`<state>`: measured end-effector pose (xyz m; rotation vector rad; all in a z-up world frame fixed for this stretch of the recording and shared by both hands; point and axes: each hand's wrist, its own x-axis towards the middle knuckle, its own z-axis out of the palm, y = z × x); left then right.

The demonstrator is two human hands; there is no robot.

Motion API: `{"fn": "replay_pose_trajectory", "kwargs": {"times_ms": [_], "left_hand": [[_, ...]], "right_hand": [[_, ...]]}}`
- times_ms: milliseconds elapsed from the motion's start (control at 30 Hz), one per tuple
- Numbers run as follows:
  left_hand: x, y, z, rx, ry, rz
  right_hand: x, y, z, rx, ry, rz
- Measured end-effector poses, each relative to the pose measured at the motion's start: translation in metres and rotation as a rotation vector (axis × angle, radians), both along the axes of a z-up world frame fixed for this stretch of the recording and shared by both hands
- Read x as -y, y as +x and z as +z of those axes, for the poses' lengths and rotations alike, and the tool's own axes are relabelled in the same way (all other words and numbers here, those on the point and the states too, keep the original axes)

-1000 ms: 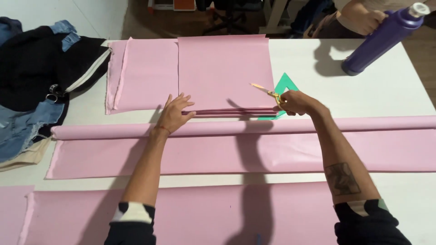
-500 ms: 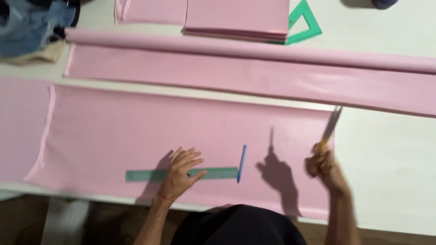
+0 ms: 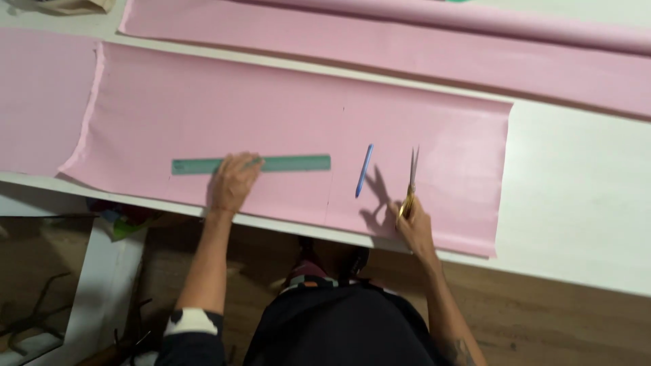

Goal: Measuring and cutting pieces from a roll of pink leather material using a ruler, pen, and scissors.

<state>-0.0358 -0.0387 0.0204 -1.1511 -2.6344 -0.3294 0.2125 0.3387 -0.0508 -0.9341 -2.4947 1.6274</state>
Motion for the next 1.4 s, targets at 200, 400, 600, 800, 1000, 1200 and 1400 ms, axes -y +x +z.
{"fn": "replay_pose_trajectory", "kwargs": {"times_ms": [200,400,600,800,1000,1200,1400], "left_hand": [[0.008,-0.018,0.015,0.171,0.035,0.007],[0.001,-0.04,0.052,0.354,-0.209,-0.012],[-0.004,-0.041,0.066,0.577,-0.279,-0.008],[-0.119,0.029,0.119,0.884,0.064,-0.16],[-0.404,0.169,0.015,1.306,0.562,-0.651],[-0.651,0.269,-0.105,1.043,0.548,-0.359],[-0.644,0.244,-0.099,0.775,0.347,-0.362]], "right_hand": [[0.033,-0.075,0.03,-0.179,0.097,-0.227],[0.042,-0.114,0.02,-0.121,0.715,-0.148],[-0.061,-0.003,0.006,-0.18,0.413,-0.358],[-0.211,0.181,-0.018,-0.377,0.342,-0.89],[-0.293,0.248,-0.011,-0.085,0.461,-0.977],[-0.347,0.238,-0.011,-0.092,0.446,-0.83],[-0.386,0.295,-0.058,-0.307,0.34,-0.655]]}}
